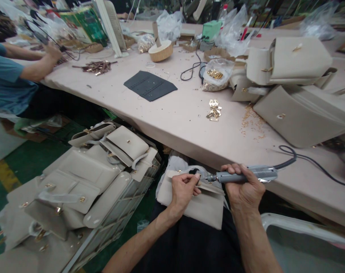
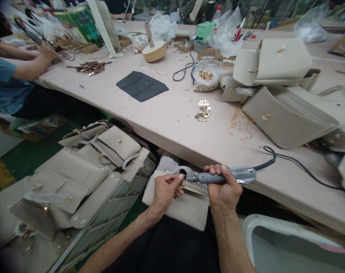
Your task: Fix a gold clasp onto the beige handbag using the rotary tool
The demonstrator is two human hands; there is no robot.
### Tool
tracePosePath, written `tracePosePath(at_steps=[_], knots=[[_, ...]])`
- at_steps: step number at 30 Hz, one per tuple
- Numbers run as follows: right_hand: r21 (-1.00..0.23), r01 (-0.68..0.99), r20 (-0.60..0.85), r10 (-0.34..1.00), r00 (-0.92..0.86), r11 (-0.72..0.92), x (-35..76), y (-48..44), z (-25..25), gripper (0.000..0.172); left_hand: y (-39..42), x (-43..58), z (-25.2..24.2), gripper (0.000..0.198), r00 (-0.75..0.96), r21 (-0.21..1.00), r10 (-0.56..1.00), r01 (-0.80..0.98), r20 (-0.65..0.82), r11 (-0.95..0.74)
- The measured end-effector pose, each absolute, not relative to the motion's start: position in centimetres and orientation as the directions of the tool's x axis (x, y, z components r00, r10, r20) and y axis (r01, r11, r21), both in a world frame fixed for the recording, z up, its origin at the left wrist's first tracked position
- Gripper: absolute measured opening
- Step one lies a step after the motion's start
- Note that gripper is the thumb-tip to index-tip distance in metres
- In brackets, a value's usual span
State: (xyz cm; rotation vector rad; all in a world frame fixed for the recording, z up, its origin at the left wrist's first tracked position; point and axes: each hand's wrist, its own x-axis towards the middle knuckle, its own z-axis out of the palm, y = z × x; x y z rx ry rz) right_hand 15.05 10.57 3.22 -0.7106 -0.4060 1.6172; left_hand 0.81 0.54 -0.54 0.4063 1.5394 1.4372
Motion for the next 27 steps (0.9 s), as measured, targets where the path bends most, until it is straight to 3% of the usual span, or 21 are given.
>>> tracePosePath(at_steps=[27], knots=[[-0.642,-0.756,-0.188,0.982,-0.002,-0.124,15.1,11.2,4.0,0.027,1.4,1.3,-1.6,0.040,-0.601,0.939,0.721,-0.229,-0.343,0.256]])
